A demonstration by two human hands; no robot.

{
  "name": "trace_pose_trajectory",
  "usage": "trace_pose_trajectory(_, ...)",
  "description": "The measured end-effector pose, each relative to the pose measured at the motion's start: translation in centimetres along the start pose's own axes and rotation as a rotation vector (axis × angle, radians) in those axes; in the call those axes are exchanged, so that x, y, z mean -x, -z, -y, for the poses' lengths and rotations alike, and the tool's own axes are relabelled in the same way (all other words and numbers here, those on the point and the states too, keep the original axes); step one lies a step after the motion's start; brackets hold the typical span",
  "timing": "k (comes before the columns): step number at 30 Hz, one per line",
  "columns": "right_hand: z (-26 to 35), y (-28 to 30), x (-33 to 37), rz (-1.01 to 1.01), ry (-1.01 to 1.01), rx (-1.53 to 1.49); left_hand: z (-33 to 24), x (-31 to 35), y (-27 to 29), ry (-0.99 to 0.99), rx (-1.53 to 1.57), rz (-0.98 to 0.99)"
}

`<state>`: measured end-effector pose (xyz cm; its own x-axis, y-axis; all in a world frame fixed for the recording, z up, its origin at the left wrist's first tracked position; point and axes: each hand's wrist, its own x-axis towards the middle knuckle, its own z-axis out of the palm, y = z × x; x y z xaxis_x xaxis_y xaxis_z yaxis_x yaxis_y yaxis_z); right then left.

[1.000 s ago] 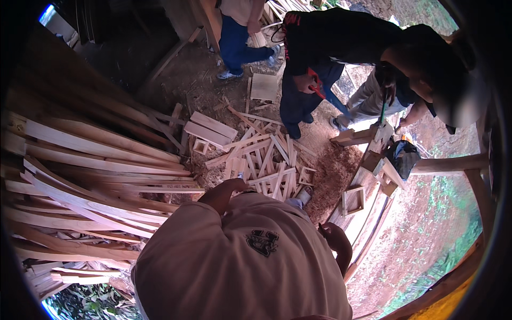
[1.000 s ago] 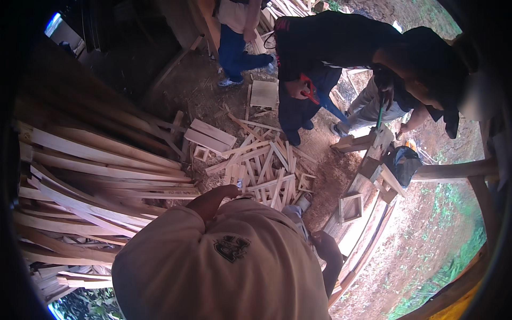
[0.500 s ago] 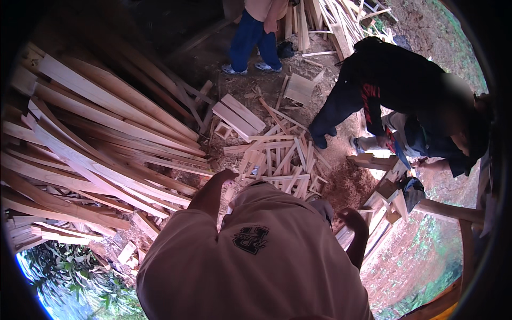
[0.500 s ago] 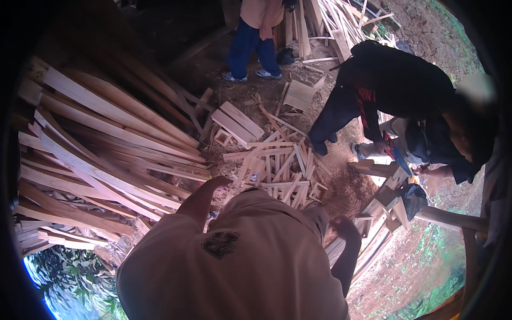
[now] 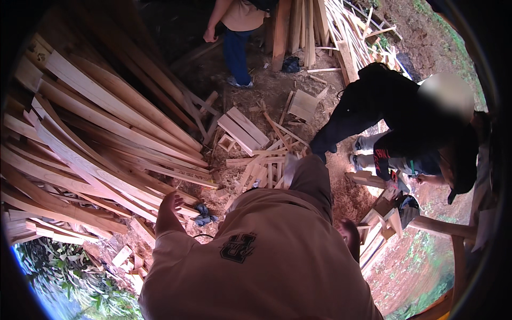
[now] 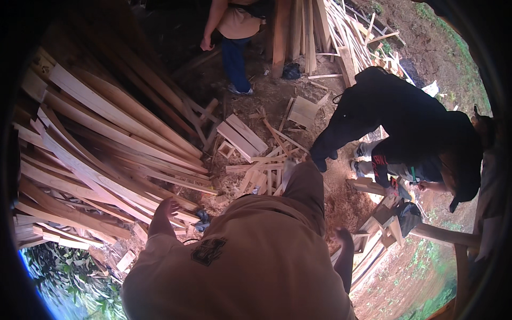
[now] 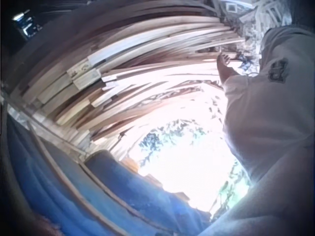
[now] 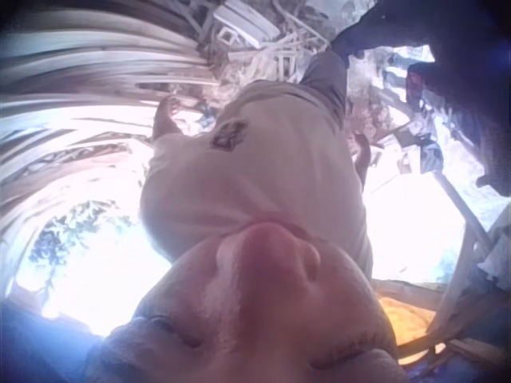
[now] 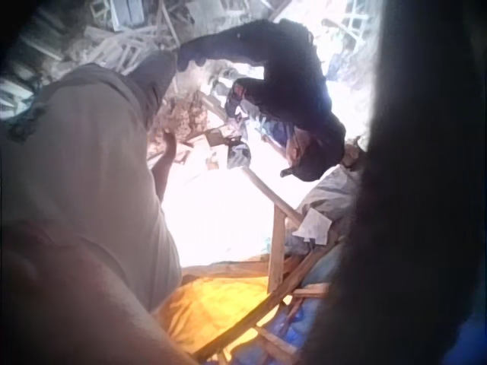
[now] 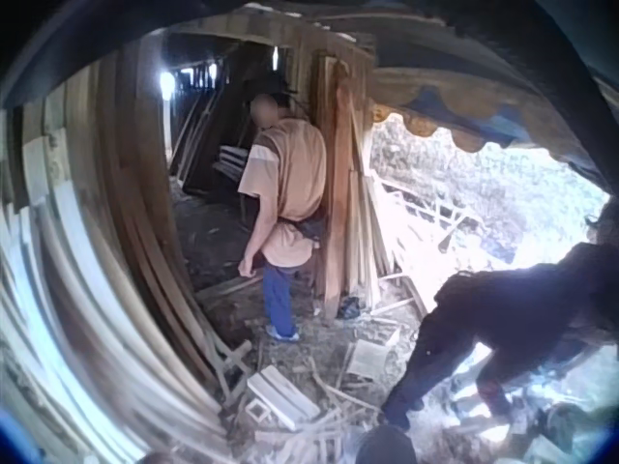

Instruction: The person picks up bundles of thin wooden planks from a large pile on the ground and stacks them onto a wooden rack. The person repeatedly lifts the wood and places it in a neat pile while other workers are visible in the background.

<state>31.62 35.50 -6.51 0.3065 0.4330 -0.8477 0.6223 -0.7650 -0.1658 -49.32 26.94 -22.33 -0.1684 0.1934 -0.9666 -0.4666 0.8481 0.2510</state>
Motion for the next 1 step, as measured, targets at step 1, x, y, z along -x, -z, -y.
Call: trace_pose_trajectory(1,-2.15,-1.77,1.93,0.015,0.004,0.003,-1.05,0.63,1.05,-0.029,-0.024,-0.037)
